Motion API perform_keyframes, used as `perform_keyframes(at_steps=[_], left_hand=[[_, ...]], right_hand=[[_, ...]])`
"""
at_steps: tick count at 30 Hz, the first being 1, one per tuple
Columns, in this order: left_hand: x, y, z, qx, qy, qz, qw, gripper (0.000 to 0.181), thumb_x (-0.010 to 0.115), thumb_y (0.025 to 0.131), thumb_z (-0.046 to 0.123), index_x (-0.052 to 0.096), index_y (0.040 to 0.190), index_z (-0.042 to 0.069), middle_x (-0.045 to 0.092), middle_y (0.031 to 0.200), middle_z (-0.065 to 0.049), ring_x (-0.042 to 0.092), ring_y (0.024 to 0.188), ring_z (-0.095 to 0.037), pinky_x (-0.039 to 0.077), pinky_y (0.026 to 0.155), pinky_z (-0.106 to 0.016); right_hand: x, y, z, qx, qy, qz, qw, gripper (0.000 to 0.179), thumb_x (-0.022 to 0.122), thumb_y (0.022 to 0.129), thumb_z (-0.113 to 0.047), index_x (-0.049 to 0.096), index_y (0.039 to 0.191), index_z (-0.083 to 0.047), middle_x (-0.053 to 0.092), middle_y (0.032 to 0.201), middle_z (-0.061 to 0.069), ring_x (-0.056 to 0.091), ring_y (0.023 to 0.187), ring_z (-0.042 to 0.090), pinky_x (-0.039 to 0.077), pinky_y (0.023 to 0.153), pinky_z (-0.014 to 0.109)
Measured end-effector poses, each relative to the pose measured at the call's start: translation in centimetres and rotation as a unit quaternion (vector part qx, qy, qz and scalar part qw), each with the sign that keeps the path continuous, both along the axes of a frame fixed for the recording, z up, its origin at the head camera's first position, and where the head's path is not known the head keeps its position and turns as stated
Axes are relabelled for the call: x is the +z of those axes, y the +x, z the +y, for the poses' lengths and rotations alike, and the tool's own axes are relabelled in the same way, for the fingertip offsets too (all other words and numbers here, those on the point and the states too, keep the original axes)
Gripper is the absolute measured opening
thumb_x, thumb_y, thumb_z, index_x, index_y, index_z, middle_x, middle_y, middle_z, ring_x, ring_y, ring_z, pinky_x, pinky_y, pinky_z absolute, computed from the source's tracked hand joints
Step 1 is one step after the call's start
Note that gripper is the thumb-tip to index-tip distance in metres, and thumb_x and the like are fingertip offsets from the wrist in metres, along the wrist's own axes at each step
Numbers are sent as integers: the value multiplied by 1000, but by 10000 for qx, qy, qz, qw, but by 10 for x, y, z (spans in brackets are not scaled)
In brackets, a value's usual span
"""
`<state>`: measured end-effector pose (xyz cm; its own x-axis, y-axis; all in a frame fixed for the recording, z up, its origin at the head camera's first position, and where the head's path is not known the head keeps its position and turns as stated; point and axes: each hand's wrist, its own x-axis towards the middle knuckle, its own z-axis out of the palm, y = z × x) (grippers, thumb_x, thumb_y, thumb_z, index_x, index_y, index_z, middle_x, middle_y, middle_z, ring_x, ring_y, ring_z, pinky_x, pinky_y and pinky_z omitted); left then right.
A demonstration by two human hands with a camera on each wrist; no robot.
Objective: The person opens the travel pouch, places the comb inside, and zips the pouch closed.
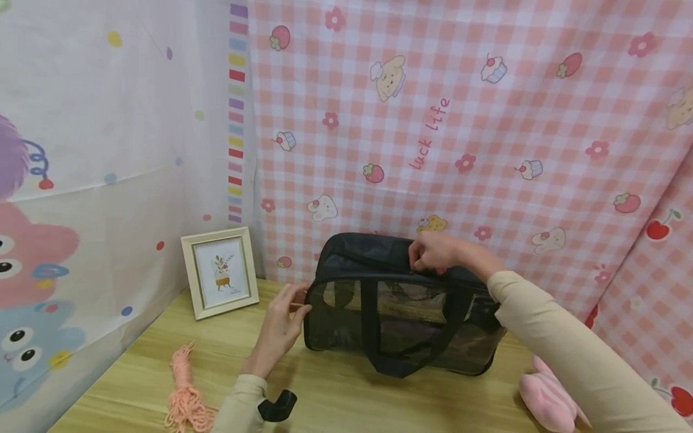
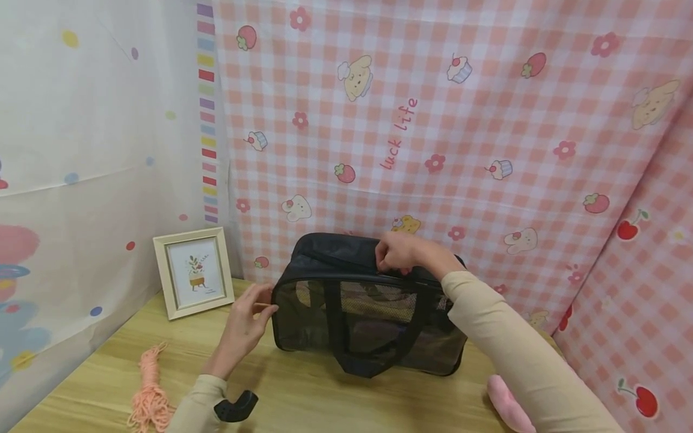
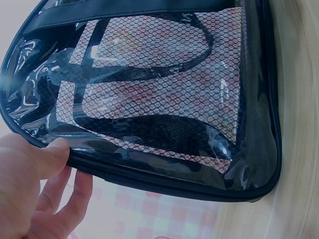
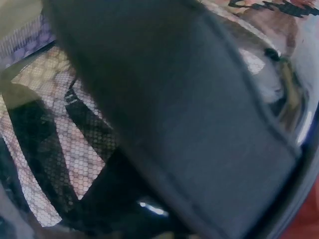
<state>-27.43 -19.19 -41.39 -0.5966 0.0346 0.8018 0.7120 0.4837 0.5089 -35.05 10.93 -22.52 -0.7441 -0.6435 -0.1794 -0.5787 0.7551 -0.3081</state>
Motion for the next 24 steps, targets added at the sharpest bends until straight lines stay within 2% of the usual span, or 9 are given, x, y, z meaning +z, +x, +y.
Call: perform_keyframes(at_steps=[6,12,17,24], left_hand=[[3,-1,-1,-10,28,-37,10000,40,68,77,-17,59,113,-2,57,89,-9,63,79,-24,58,67,-34],[5,0,-2,37,-48,-150,9999,39,67,79,-16,59,115,-3,56,92,-9,63,80,-24,58,68,-31],[3,1,-2,99,-90,-236,9996,39,67,79,-16,59,115,-3,56,93,-8,63,80,-23,58,69,-31],[-1,0,0,74,-118,-189,9997,38,68,78,-16,59,114,-3,56,93,-9,63,79,-24,58,66,-32]], right_hand=[[4,0,5,59,-67,-21,10000,16,55,92,-4,68,84,-8,55,58,5,50,43,14,47,44,29],[4,-1,11,-82,-98,-110,9999,15,55,92,-5,67,84,-7,54,59,5,50,44,14,48,45,29],[1,0,19,-113,-84,-85,9999,16,55,92,-6,68,83,-10,54,57,4,50,43,14,48,45,30],[-6,-1,33,-38,-264,-72,9996,16,57,91,-4,68,81,-8,55,56,2,49,41,12,48,43,30]])
